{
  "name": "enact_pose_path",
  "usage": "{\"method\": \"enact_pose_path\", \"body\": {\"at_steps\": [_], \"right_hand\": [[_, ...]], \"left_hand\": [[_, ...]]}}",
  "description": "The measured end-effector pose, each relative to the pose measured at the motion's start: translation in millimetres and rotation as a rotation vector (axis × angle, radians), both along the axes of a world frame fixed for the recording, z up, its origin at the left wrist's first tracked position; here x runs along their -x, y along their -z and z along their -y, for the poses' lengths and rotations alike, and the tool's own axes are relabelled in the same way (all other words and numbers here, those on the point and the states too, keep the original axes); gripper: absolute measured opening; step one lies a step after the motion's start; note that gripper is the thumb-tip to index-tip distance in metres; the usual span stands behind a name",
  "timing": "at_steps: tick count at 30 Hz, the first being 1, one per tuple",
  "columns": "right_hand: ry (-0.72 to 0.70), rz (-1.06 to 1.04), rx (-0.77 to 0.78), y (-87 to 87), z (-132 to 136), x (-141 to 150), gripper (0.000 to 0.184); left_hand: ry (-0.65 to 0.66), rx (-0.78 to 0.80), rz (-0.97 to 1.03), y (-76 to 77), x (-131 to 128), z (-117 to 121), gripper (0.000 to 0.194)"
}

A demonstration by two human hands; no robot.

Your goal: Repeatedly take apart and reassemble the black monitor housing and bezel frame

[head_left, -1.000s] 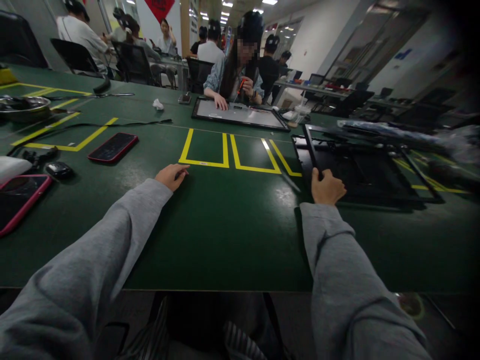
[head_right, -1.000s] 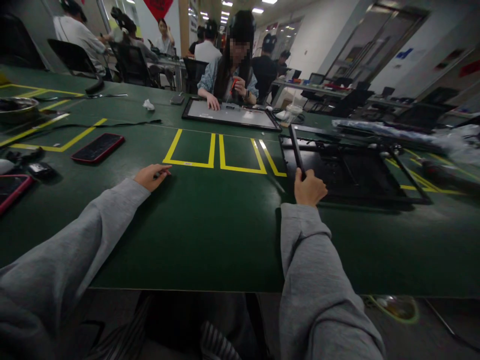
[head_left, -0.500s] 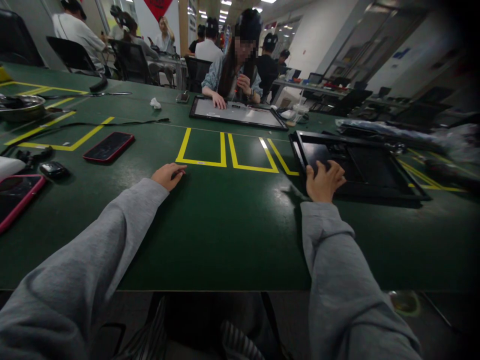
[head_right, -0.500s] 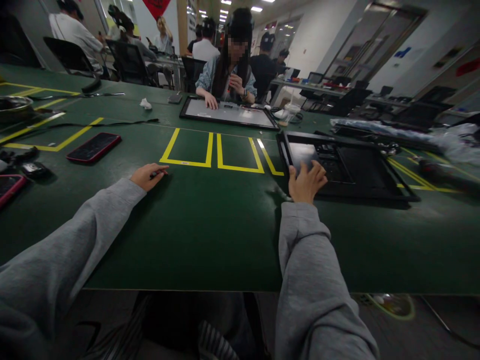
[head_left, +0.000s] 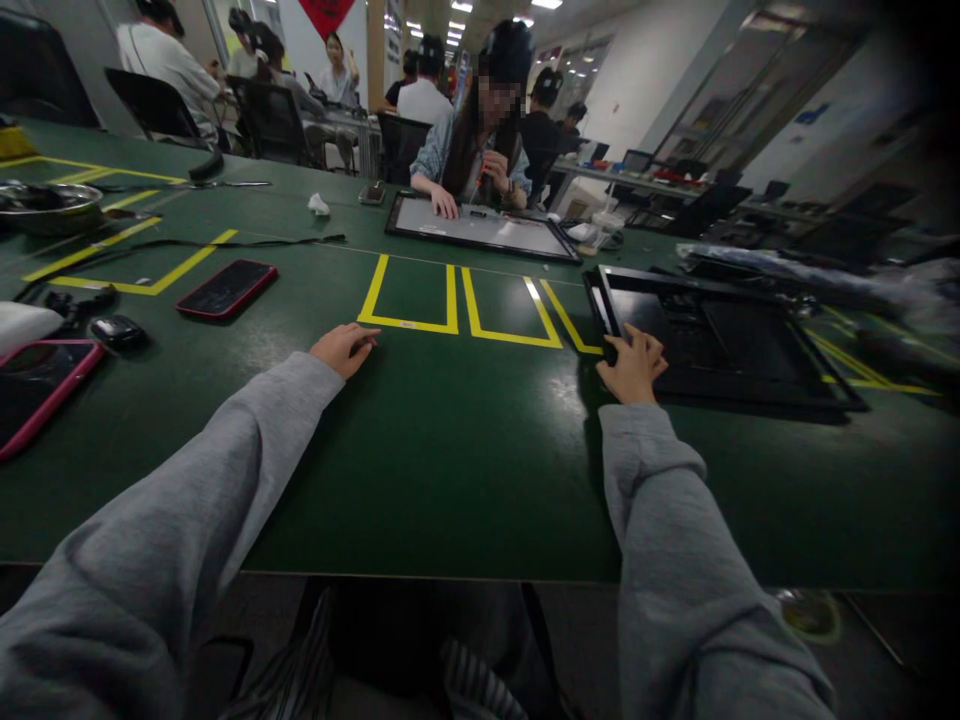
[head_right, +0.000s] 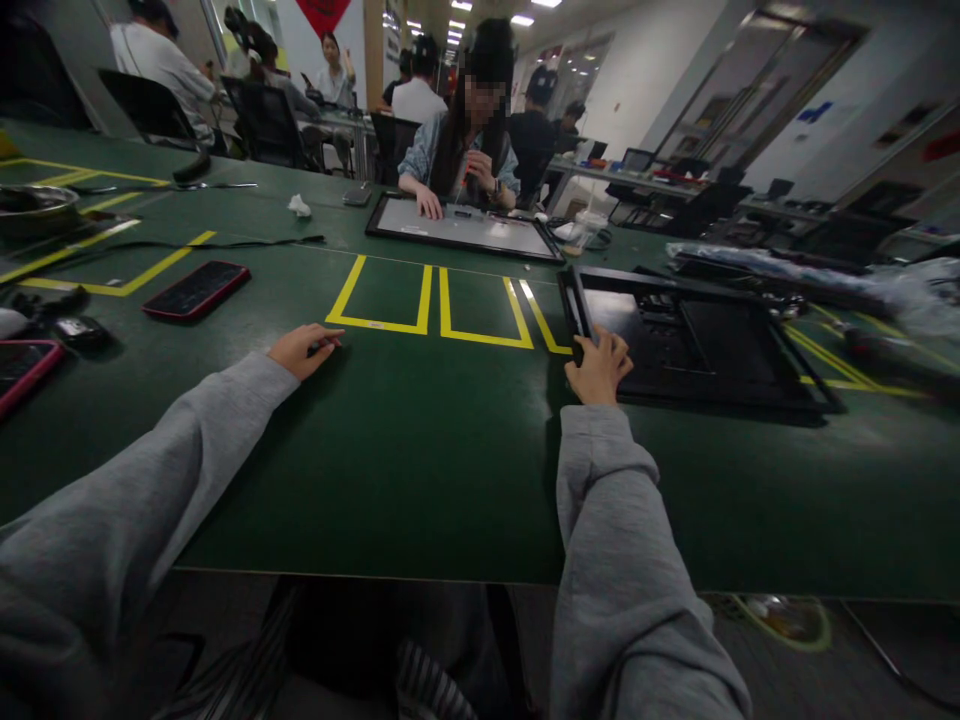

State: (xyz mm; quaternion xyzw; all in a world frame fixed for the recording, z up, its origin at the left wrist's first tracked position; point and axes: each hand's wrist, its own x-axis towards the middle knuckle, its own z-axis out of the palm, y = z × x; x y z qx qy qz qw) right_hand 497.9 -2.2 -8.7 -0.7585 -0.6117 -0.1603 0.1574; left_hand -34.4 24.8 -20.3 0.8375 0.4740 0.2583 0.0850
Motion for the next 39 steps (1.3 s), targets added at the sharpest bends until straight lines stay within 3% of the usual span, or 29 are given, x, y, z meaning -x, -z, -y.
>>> {"method": "enact_pose_path", "body": {"at_steps": [4,8,14,20,23,26,29,32,35,39], "right_hand": [[-0.018,-0.032,0.007,-0.9,-2,4,0.054],[-0.123,-0.078,0.000,-1.9,-6,42,0.054],[-0.356,-0.145,0.030,-7.7,-1,172,0.050],[-0.521,-0.245,0.120,-30.5,28,305,0.041],[-0.629,-0.290,0.197,-38.4,38,350,0.041],[-0.737,-0.336,0.243,-42.1,41,375,0.041],[-0.808,-0.408,0.210,-46.3,43,376,0.040],[-0.830,-0.432,0.062,-52.2,43,349,0.040],[-0.761,-0.403,-0.098,-55.6,38,295,0.040],[-0.500,-0.338,-0.285,-50.1,30,185,0.040]], "left_hand": [[-0.014,-0.002,0.003,0.8,-1,-1,0.040],[-0.023,-0.004,0.012,1.1,-3,-1,0.040],[-0.045,0.038,0.072,-0.6,-4,0,0.041],[-0.080,0.111,0.269,2.1,-6,-1,0.045],[-0.102,0.138,0.355,7.1,-6,-6,0.047],[-0.189,0.174,0.475,11.2,-2,-13,0.045],[-0.217,0.248,0.660,10.9,1,-17,0.044],[-0.142,0.360,0.813,7.6,1,-15,0.052],[-0.152,0.415,0.835,4.9,-2,-11,0.056],[-0.283,0.273,0.663,1.6,-1,-10,0.048]]}}
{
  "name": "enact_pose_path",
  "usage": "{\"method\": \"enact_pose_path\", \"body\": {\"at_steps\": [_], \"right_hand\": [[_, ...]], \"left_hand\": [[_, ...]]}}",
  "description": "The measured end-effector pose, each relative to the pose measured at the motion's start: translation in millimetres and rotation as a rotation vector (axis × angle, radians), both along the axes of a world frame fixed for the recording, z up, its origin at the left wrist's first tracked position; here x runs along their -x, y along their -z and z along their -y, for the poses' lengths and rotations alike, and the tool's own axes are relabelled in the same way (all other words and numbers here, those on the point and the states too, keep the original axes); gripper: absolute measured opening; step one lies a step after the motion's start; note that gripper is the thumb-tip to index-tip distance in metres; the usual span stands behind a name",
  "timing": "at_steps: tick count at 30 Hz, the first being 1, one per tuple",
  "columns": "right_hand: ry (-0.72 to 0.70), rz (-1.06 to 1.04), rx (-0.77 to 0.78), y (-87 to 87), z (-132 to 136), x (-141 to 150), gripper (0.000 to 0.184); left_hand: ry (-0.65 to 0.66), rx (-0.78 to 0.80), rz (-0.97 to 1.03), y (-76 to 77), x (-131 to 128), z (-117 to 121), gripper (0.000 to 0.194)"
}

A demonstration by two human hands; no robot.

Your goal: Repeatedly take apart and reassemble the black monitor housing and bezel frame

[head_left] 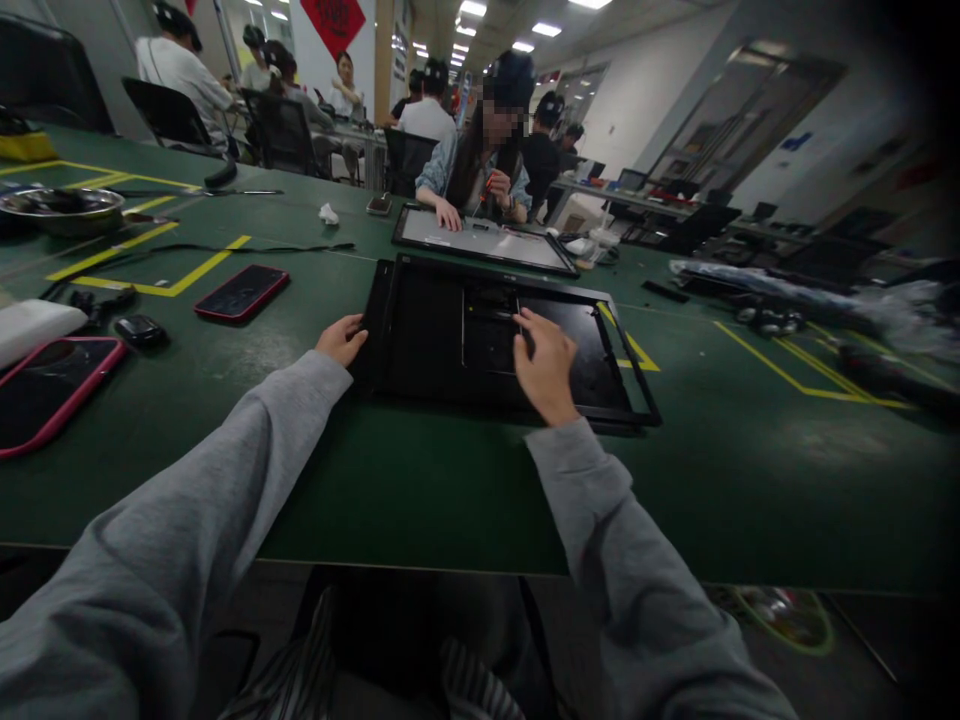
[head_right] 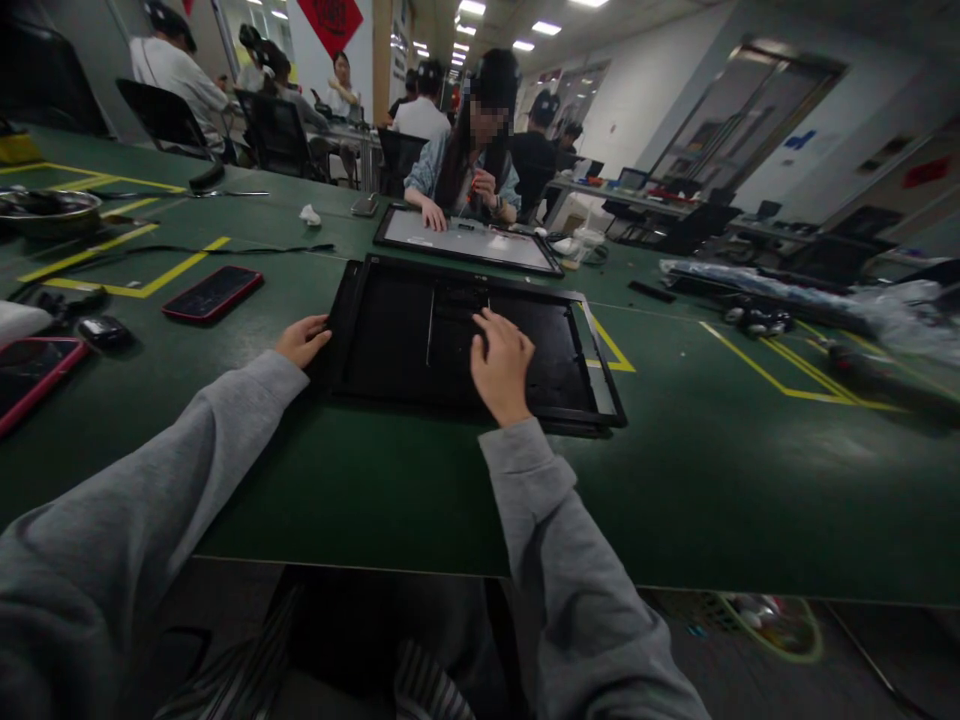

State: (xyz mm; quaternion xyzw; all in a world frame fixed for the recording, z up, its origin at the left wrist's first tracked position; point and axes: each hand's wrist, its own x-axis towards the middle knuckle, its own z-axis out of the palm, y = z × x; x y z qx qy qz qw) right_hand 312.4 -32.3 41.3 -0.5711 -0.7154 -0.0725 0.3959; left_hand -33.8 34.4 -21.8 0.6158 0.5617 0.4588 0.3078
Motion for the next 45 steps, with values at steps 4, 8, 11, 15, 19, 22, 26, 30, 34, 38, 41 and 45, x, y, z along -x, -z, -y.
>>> {"method": "enact_pose_path", "body": {"at_steps": [4,8,11,15,19,22,26,30,34,38,41,45], "right_hand": [[0.381,-0.016,-0.060,17.5,10,-127,0.041],[0.607,-0.258,0.091,45.0,24,-214,0.039],[0.498,-0.548,0.217,64.1,21,-236,0.037],[0.347,-0.478,0.238,79.2,11,-240,0.045],[0.325,-0.449,0.204,86.3,7,-241,0.044],[0.307,-0.565,0.206,87.7,8,-238,0.039],[0.276,-0.658,0.139,82.5,13,-225,0.040],[0.221,-0.650,0.034,74.9,17,-208,0.039],[0.195,-0.525,0.019,71.7,18,-196,0.039],[0.240,-0.500,0.052,72.0,24,-191,0.041],[0.248,-0.575,0.070,73.4,27,-188,0.042],[0.247,-0.626,0.031,75.9,25,-182,0.044]], "left_hand": [[-0.089,-0.183,-0.346,-5.0,7,3,0.055],[-0.172,-0.278,-0.552,-11.7,4,15,0.043],[-0.233,-0.209,-0.622,-16.2,-8,28,0.046],[-0.157,-0.201,-0.701,-17.8,-22,40,0.059],[-0.136,-0.185,-0.721,-16.8,-22,40,0.062],[-0.117,-0.180,-0.701,-15.0,-19,32,0.057],[-0.047,-0.230,-0.645,-8.3,-11,21,0.057],[-0.012,-0.331,-0.584,-4.2,2,18,0.062],[-0.068,-0.334,-0.567,-9.8,12,24,0.062],[-0.096,-0.202,-0.572,-12.5,8,37,0.060],[-0.106,-0.138,-0.545,-9.0,7,44,0.058],[-0.124,-0.130,-0.479,-5.1,9,43,0.059]]}}
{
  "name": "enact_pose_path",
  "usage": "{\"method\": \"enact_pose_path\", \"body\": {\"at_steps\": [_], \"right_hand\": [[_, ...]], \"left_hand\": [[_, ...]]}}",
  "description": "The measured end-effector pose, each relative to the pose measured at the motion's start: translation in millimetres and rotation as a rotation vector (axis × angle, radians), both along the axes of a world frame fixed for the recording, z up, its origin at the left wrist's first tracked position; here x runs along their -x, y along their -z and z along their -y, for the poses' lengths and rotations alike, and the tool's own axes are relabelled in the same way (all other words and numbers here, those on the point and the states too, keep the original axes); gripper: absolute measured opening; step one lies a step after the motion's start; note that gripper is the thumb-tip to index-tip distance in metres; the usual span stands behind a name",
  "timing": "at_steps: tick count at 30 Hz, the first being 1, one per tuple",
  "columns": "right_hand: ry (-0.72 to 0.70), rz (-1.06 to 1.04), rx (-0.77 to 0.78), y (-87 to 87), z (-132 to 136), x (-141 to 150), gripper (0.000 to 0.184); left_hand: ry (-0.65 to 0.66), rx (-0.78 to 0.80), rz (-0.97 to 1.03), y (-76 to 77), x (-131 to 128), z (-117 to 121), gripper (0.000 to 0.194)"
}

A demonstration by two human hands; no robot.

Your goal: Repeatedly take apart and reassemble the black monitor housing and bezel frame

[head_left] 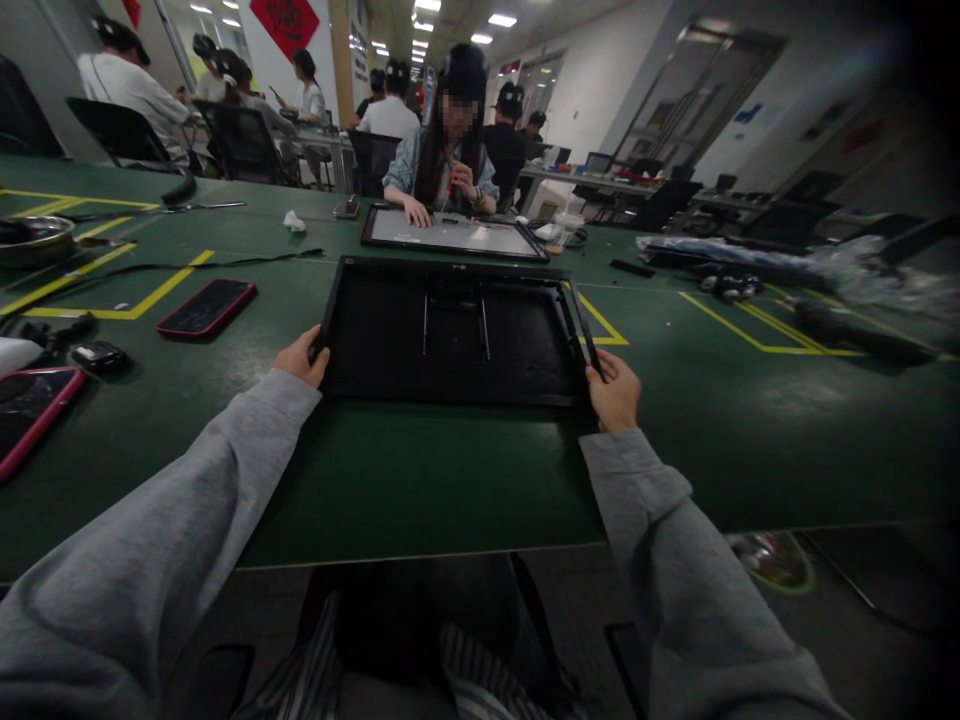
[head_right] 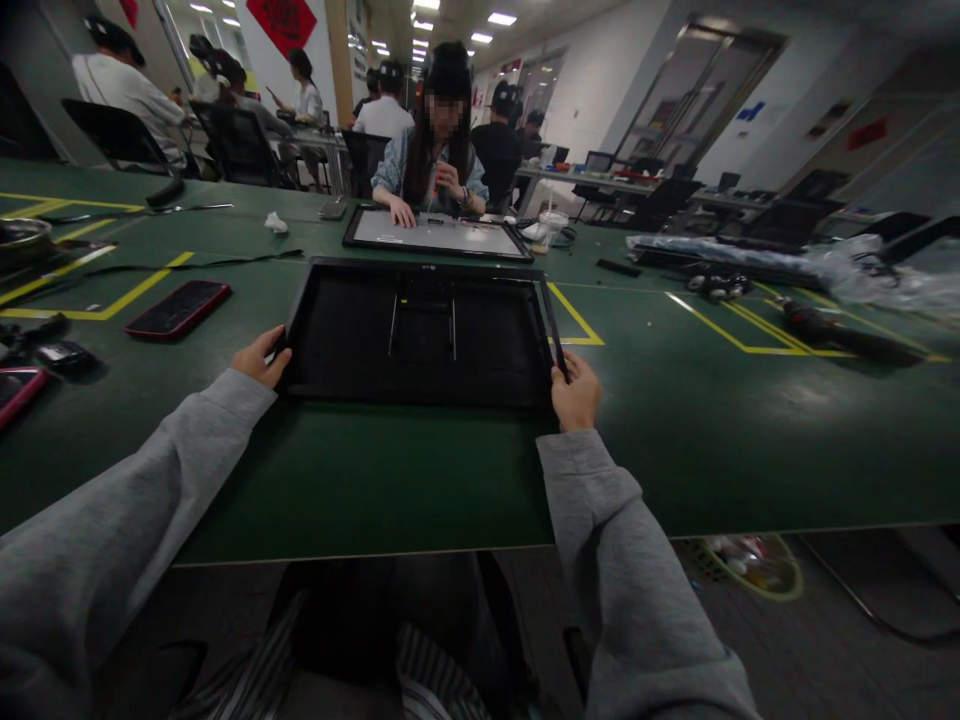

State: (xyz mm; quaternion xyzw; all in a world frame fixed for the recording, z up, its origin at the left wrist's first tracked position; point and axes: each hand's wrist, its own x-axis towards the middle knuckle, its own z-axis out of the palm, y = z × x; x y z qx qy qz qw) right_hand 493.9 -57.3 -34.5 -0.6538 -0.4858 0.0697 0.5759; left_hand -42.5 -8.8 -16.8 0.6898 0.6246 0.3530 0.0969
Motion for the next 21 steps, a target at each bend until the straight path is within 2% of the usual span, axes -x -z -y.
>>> {"method": "enact_pose_path", "body": {"at_steps": [10,17,21], "right_hand": [[-0.027,0.073,0.002,4.4,-17,3,0.048],[-0.052,0.052,0.013,3.5,-45,2,0.047],[-0.047,0.060,0.014,0.8,-48,1,0.047]], "left_hand": [[-0.074,0.034,-0.073,-0.7,5,-14,0.061],[-0.073,-0.014,-0.077,-7.8,-2,-16,0.060],[-0.049,-0.029,-0.135,-5.5,2,-13,0.062]]}}
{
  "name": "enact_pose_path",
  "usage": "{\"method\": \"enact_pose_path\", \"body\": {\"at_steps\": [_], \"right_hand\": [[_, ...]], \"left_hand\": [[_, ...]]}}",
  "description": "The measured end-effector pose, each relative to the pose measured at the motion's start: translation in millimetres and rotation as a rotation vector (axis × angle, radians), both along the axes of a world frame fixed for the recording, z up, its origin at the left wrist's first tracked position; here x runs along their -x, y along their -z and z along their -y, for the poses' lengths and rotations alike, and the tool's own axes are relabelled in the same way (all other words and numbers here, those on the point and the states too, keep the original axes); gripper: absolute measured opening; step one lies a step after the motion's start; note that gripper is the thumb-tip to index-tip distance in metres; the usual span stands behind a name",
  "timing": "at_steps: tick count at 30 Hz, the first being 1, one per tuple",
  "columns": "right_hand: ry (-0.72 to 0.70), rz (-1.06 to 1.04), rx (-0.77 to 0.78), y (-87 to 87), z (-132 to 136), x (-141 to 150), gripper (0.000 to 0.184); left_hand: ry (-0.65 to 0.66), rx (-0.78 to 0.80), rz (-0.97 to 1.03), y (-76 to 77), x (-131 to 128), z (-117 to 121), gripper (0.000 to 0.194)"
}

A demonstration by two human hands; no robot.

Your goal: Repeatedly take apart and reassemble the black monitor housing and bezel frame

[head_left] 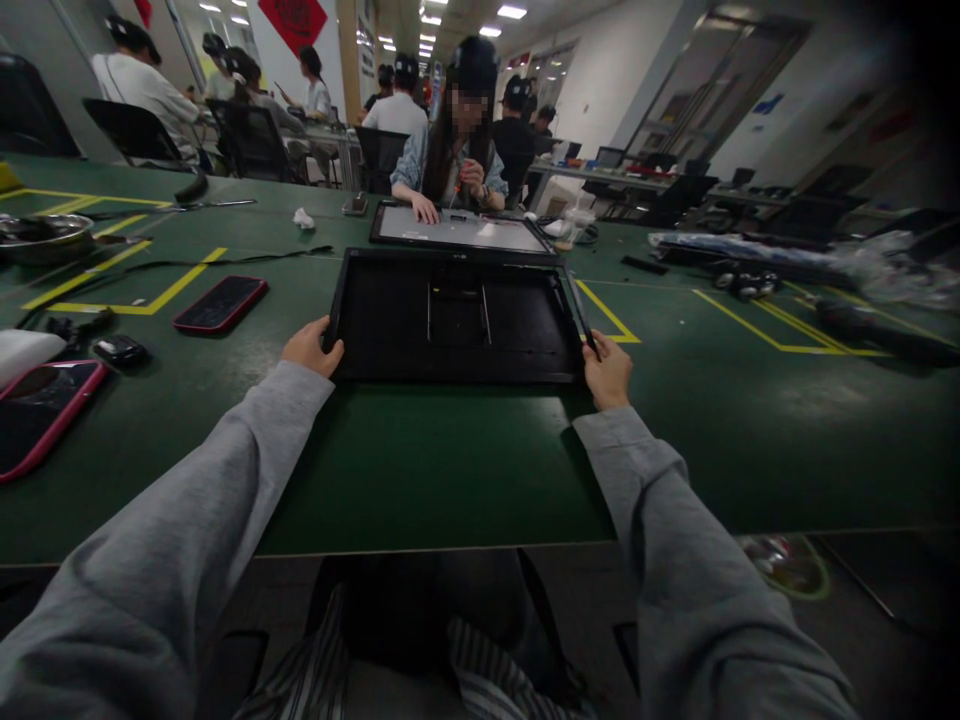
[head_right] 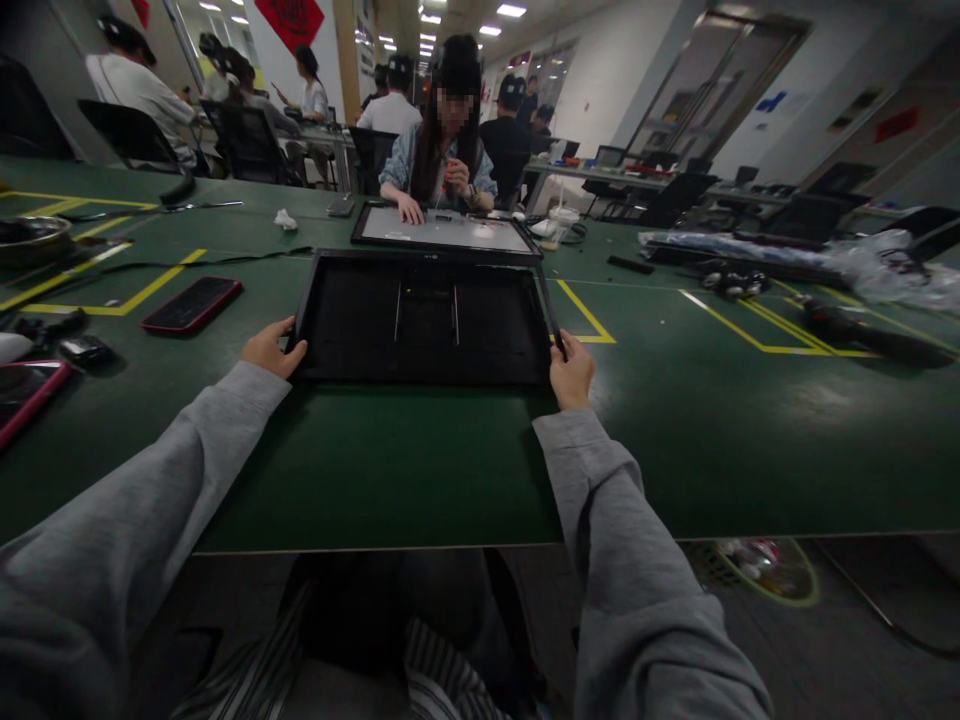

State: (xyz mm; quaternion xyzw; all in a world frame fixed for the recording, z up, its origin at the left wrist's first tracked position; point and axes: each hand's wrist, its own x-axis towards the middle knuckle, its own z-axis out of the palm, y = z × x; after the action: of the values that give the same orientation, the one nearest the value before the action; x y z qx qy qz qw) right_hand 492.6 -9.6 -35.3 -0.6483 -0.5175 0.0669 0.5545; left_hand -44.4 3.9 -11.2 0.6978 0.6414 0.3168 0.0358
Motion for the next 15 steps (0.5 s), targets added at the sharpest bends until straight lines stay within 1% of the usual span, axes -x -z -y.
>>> {"method": "enact_pose_path", "body": {"at_steps": [4,9,12,15], "right_hand": [[0.038,0.076,-0.017,-2.1,11,-2,0.046],[0.097,0.135,-0.012,-6.2,24,5,0.045],[0.107,0.142,-0.005,-5.7,25,12,0.044],[0.100,0.122,0.001,-2.3,23,15,0.042]], "left_hand": [[0.025,-0.034,-0.032,-0.1,4,4,0.057],[-0.020,-0.116,0.005,-4.4,1,2,0.057],[-0.037,-0.109,0.032,-2.4,2,-2,0.058],[-0.043,-0.060,0.040,0.8,3,-4,0.056]]}}
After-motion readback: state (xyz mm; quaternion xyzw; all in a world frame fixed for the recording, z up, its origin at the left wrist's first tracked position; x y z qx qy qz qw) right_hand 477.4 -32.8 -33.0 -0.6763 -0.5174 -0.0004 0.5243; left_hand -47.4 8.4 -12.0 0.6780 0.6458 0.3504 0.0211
